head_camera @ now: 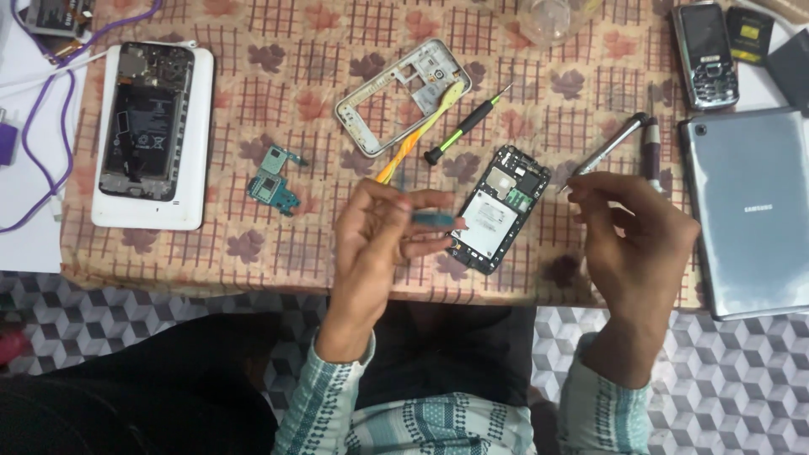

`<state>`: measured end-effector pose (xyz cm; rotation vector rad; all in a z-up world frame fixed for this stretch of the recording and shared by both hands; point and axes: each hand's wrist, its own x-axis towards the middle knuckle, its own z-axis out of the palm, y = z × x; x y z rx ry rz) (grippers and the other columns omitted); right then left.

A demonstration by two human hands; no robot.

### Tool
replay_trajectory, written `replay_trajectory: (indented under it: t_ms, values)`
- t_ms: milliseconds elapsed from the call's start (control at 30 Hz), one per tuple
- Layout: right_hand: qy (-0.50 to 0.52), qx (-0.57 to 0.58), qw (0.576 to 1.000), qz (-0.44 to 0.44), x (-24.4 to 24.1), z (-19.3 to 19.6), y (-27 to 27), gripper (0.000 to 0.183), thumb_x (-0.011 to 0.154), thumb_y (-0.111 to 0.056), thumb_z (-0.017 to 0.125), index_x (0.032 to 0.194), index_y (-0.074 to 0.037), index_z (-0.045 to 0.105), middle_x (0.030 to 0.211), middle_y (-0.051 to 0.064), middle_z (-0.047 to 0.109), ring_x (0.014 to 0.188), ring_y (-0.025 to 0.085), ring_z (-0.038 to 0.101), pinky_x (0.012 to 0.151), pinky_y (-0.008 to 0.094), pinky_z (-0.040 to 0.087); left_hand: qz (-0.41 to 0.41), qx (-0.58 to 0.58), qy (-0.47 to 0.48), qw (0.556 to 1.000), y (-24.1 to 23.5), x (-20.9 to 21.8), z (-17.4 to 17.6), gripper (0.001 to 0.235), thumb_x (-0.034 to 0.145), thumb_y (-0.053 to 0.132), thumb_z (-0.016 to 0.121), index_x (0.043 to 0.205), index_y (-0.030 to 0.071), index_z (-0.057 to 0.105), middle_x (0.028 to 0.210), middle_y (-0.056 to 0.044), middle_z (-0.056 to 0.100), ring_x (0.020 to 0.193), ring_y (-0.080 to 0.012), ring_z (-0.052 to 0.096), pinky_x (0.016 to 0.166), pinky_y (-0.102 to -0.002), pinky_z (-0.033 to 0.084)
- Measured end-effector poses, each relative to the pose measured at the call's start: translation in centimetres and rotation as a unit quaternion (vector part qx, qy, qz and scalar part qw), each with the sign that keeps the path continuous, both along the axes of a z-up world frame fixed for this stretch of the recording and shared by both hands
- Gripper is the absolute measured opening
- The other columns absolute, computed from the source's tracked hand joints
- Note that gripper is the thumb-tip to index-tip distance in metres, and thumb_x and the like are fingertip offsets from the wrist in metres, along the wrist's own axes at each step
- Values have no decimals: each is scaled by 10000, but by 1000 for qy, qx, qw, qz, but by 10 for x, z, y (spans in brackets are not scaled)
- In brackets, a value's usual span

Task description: The person uses a screwdriver to remove screws from a small circuit board, then uses a toothbrush to clean the board's surface. The person handles the board and tools throughout the clip.

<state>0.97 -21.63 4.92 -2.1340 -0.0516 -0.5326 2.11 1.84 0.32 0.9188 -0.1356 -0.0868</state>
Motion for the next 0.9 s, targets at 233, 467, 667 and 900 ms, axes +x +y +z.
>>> replay_trajectory:
  t_ms: [233,467,667,900]
  values:
    - [1,-181,959,217,35,30,51,167,949,-33,696,1078,72,709,878,226,737,689,289,732,576,366,548,123,-73,19,990,12,-4,0,219,1074,128,444,1278,72,503,1313,-316,630,1166,-376,690,935,-405,621]
    - [56,-241,942,227,76,47,114,447,1028,-222,685,703,84,685,506,192,619,411,294,638,404,370,473,177,-218,-8,960,18,-6,-15,162,1092,217,540,1138,65,506,1313,-276,640,1185,-393,684,969,-458,609]
    - [114,-249,946,172,95,16,112,391,911,-250,746,671,56,704,552,221,642,498,351,685,480,416,532,161,-261,25,951,22,-7,-24,226,1086,278,568,1221,100,535,1213,-161,656,1114,-301,671,954,-485,583]
    - [78,-190,972,116,101,22,84,262,840,-238,751,760,11,754,553,200,659,523,328,694,568,416,559,87,-306,11,948,26,-17,-15,271,1095,391,538,1118,129,602,1042,-56,526,1058,-218,485,1036,-422,391]
